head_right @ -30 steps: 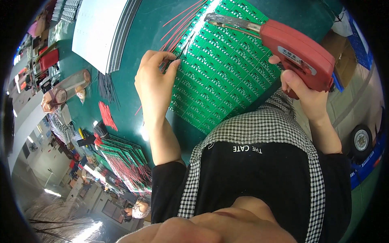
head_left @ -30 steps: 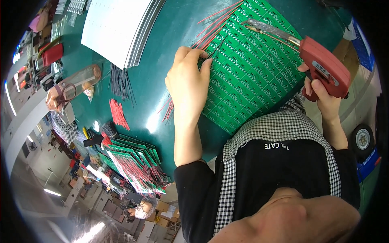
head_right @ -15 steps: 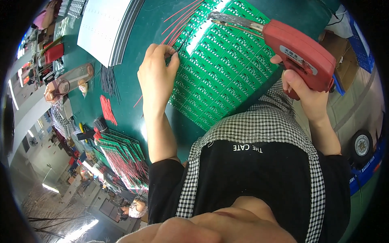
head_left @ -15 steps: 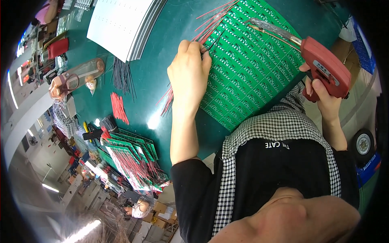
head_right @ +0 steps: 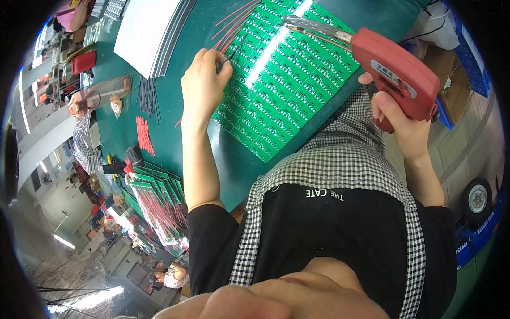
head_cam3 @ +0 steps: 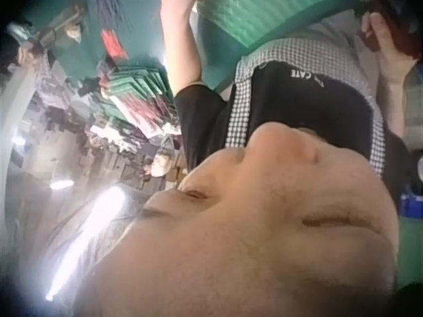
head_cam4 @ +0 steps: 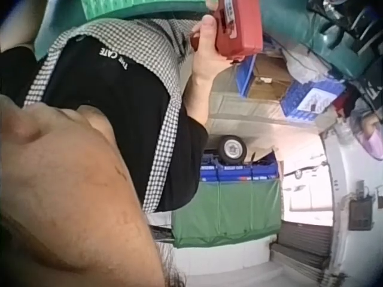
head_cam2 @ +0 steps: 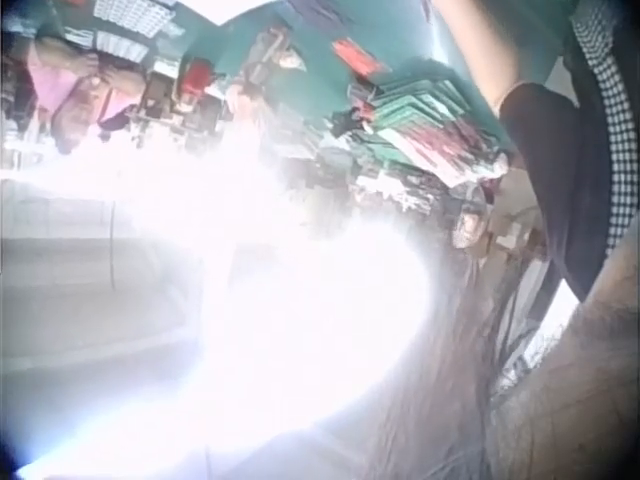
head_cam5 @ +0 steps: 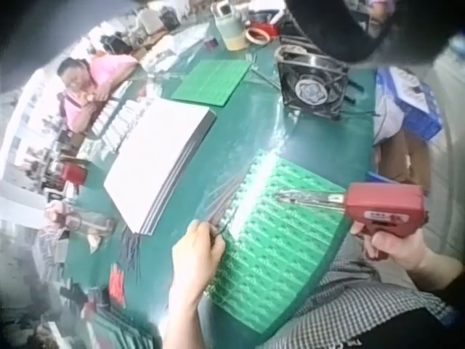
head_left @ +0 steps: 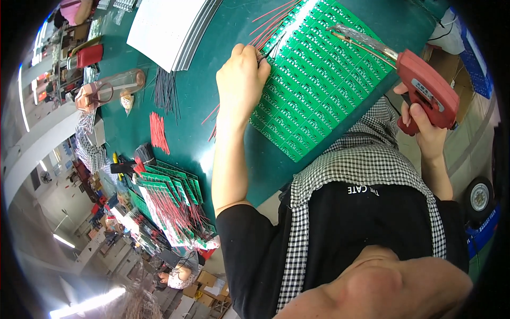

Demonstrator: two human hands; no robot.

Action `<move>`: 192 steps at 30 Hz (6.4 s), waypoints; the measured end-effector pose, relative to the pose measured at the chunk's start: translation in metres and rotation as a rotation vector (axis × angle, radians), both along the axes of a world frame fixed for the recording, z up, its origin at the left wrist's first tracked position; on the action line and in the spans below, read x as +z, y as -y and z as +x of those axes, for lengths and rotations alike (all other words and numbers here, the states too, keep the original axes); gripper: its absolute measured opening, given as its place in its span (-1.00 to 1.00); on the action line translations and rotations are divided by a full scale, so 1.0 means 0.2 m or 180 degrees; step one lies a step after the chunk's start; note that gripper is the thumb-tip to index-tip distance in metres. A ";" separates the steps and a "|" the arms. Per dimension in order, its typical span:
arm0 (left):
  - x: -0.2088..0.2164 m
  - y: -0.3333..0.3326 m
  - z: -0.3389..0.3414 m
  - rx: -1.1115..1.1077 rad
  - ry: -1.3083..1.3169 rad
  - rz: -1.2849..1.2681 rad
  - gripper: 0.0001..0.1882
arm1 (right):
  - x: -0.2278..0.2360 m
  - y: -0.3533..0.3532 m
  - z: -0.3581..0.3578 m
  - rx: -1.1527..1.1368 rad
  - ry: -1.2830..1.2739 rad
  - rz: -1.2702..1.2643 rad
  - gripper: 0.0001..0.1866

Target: The recorder uses a handheld tool to secure or process wires on an array of green circuit boards on a factory assembly line.

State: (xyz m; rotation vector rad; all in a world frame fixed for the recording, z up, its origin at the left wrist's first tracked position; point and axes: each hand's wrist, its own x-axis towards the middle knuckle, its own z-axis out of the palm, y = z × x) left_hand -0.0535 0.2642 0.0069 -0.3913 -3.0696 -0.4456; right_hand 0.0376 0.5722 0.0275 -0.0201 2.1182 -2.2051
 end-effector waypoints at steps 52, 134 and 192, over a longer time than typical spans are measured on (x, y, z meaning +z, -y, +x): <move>0.06 -0.21 -0.13 0.0771 0.0916 0.1569 -0.91 | 0.03 0.15 -0.18 0.0157 0.1018 -0.0241 -0.67; 0.06 0.01 0.00 0.0267 0.0282 0.0398 -0.86 | -0.05 0.10 -0.15 -0.0492 0.1240 -0.1659 -0.58; 0.04 0.40 0.22 0.0990 0.0210 0.0568 -0.90 | -0.10 0.04 -0.06 -0.0415 0.1034 -0.1848 -0.56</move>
